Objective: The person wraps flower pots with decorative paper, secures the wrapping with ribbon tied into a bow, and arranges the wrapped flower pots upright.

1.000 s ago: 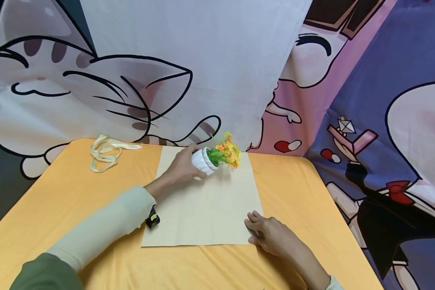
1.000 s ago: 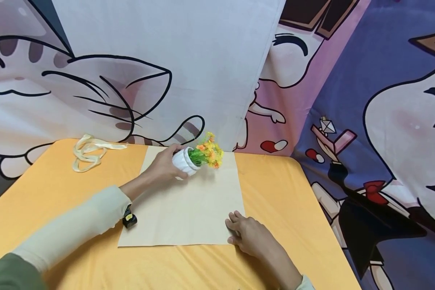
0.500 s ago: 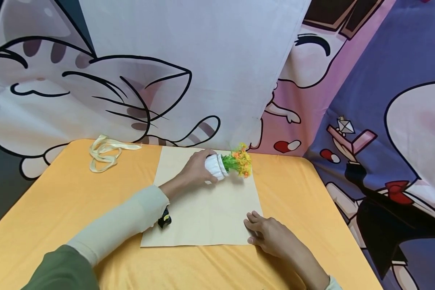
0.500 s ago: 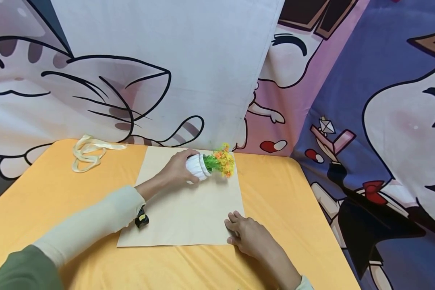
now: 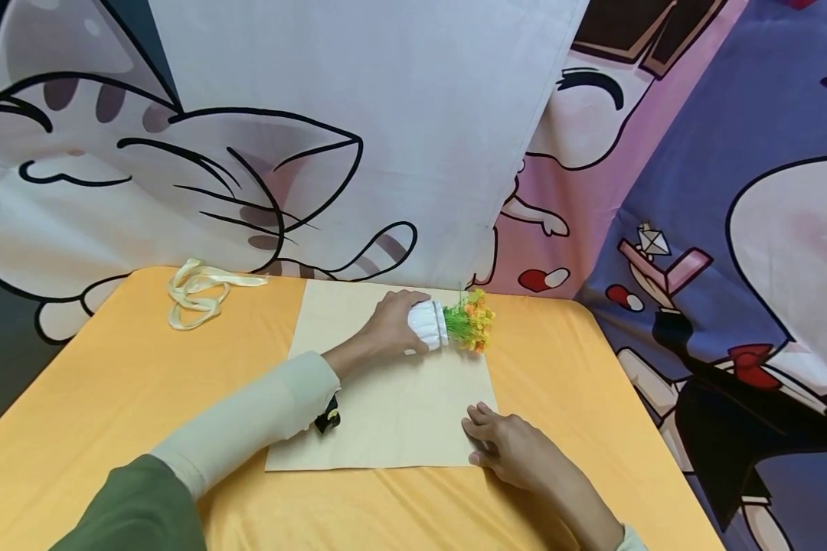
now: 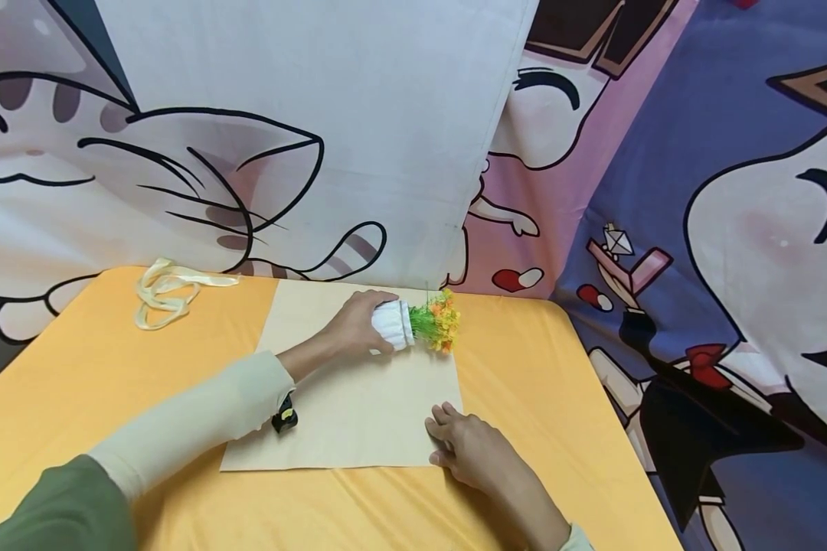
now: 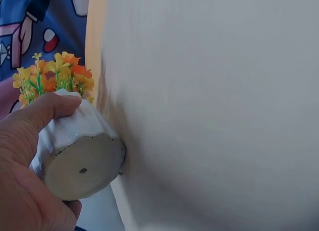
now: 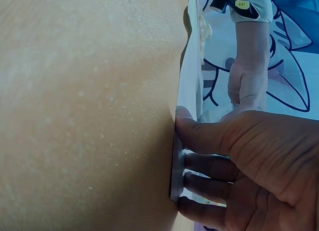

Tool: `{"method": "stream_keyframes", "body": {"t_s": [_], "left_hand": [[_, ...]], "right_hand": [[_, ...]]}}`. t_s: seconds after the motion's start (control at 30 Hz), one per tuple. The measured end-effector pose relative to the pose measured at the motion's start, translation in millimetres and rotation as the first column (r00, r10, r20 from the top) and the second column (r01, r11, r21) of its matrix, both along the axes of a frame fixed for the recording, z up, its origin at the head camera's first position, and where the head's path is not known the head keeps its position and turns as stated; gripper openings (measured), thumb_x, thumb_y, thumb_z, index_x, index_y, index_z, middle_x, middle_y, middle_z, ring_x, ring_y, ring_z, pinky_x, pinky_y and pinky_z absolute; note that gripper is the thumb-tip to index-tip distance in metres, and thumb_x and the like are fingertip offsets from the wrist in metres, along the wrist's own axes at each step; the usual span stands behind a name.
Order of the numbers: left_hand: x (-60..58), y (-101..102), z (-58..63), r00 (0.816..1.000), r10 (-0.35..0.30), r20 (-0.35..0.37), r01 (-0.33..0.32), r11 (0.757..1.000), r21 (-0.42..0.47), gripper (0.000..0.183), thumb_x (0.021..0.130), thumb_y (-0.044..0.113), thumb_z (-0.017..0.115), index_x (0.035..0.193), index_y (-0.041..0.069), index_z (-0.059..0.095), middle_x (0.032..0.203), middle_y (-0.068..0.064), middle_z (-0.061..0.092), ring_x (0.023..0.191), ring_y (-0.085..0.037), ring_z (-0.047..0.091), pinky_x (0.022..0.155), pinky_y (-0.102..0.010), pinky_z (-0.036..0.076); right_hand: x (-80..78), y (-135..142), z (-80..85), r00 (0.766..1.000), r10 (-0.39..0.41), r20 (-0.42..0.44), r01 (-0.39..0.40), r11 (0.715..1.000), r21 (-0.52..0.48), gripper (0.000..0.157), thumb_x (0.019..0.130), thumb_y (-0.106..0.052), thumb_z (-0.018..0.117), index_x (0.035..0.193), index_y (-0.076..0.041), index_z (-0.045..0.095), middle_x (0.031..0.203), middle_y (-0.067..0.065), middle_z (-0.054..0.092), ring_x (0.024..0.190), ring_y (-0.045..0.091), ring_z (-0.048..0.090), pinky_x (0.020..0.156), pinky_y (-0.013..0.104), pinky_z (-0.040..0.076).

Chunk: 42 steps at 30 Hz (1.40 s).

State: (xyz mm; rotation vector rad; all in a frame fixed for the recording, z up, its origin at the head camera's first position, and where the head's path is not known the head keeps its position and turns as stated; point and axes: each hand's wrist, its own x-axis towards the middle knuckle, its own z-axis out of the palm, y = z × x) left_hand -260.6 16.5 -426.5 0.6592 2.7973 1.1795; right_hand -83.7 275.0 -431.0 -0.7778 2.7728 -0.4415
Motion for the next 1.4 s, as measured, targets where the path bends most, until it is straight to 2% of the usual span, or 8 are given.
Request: {"method": "stream_keyframes", "body": {"t_s": [0.23, 0.57, 0.73, 0.93, 1.13, 1.4], "left_hand": [[7.8, 16.4, -1.2, 0.999, -0.048, 0.005, 0.048, 0.999, -0.018, 0.101, 0.069, 0.013, 0.104, 0.161, 0.013, 0.062, 0.147, -0.012, 0.071, 0.124, -0.031, 0.058, 0.107, -0.047, 0.051], [10.0, 29.4, -9.8, 0.986, -0.14, -0.085, 0.131, 0.985, -0.108, 0.1, 0.074, 0.02, 0.103, 0.163, 0.012, 0.058, 0.155, -0.011, 0.067, 0.138, -0.033, 0.057, 0.121, -0.052, 0.046], [12.3, 31.9, -11.2, 0.979, -0.185, -0.088, 0.17, 0.973, -0.156, 0.101, 0.077, 0.019, 0.101, 0.166, 0.014, 0.053, 0.157, -0.011, 0.062, 0.144, -0.035, 0.053, 0.125, -0.053, 0.043], [16.2, 31.0, -10.3, 0.983, -0.178, -0.051, 0.168, 0.973, -0.16, 0.11, 0.076, 0.019, 0.104, 0.171, 0.018, 0.047, 0.163, -0.013, 0.055, 0.146, -0.039, 0.05, 0.125, -0.054, 0.042], [18.1, 27.6, -11.6, 0.987, -0.157, -0.03, 0.152, 0.98, -0.131, 0.116, 0.076, 0.019, 0.103, 0.173, 0.022, 0.042, 0.167, -0.013, 0.051, 0.147, -0.038, 0.048, 0.124, -0.052, 0.042], [22.8, 17.6, -7.0, 0.993, -0.117, -0.002, 0.116, 0.987, -0.107, 0.127, 0.073, 0.022, 0.106, 0.177, 0.022, 0.034, 0.169, -0.016, 0.047, 0.149, -0.04, 0.046, 0.124, -0.055, 0.041]], "right_hand": [[0.9, -1.1, -0.2, 1.0, 0.001, -0.013, -0.001, 1.0, 0.02, 0.052, 0.104, -0.027, 0.083, 0.15, -0.006, 0.072, 0.161, 0.024, 0.064, 0.149, 0.046, 0.062, 0.11, 0.064, 0.059], [0.4, -0.3, -1.0, 1.0, 0.004, -0.029, -0.003, 1.0, 0.014, 0.052, 0.103, -0.027, 0.084, 0.149, -0.005, 0.073, 0.16, 0.023, 0.065, 0.149, 0.045, 0.063, 0.109, 0.061, 0.06], [1.0, -1.1, -2.5, 0.999, 0.007, -0.04, -0.007, 1.0, 0.0, 0.05, 0.103, -0.024, 0.084, 0.148, -0.005, 0.074, 0.159, 0.023, 0.066, 0.149, 0.043, 0.063, 0.109, 0.061, 0.061], [-0.2, -1.1, -2.7, 0.999, 0.016, -0.046, -0.015, 1.0, 0.005, 0.051, 0.103, -0.025, 0.084, 0.148, -0.004, 0.074, 0.158, 0.024, 0.067, 0.148, 0.044, 0.064, 0.109, 0.06, 0.061], [-0.4, -2.7, -1.5, 0.999, 0.006, -0.042, -0.005, 1.0, 0.021, 0.05, 0.103, -0.026, 0.084, 0.148, -0.006, 0.075, 0.158, 0.022, 0.067, 0.147, 0.043, 0.065, 0.105, 0.061, 0.062], [-3.3, -6.1, 6.8, 0.998, -0.016, -0.06, 0.022, 0.994, 0.111, 0.048, 0.099, -0.03, 0.089, 0.143, -0.011, 0.079, 0.156, 0.015, 0.072, 0.146, 0.039, 0.068, 0.101, 0.063, 0.064]]}}
